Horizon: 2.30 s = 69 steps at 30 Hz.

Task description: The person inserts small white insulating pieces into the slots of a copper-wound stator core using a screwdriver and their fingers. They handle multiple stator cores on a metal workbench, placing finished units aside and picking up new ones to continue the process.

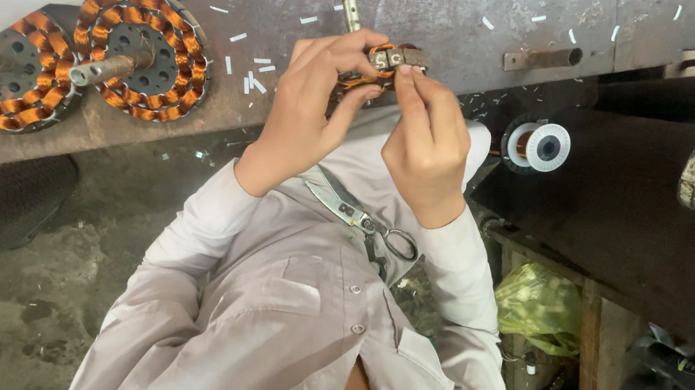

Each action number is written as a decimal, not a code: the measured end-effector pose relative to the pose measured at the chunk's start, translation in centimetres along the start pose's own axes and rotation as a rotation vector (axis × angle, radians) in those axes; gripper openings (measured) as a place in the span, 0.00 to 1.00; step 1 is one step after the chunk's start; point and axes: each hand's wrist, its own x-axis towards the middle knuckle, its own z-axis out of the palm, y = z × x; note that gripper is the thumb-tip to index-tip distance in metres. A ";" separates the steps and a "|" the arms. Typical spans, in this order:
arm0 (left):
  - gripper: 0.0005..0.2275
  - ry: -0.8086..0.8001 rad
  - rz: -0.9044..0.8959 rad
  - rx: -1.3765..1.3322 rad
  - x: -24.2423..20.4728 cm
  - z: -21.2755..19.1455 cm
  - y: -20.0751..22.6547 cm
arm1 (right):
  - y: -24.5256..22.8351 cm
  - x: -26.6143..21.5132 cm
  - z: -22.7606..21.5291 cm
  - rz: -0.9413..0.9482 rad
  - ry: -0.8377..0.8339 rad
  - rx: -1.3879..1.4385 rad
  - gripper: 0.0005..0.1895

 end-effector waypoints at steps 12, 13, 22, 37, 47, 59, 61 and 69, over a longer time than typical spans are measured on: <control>0.13 -0.201 -0.141 -0.021 2.2 -1.9 0.5 | 0.6 -0.3 0.8 0.096 0.171 0.268 0.17; 0.13 -0.203 -0.160 -0.042 2.2 -1.9 0.6 | 0.6 -0.4 0.9 0.109 0.187 0.303 0.16; 0.14 -0.172 -0.185 -0.022 1.7 -1.2 1.3 | 0.7 -1.7 1.2 0.245 0.216 0.554 0.09; 0.13 -0.155 -0.152 0.027 1.8 -0.7 1.5 | -0.9 -0.3 -0.2 0.223 0.143 0.275 0.11; 0.13 -0.137 -0.126 0.054 1.8 -0.2 1.5 | -2.4 -0.1 1.5 0.173 0.184 -0.091 0.14; 0.12 -0.127 -0.097 0.081 1.6 0.1 1.8 | 0.1 -0.7 -1.6 0.164 0.038 0.247 0.16; 0.12 -0.140 -0.091 0.069 1.8 -0.1 1.7 | 0.4 -0.7 -1.8 0.208 0.021 0.315 0.15; 0.18 -0.252 -0.145 0.005 2.1 -1.4 1.7 | 1.1 -1.5 -0.5 0.268 0.128 0.499 0.09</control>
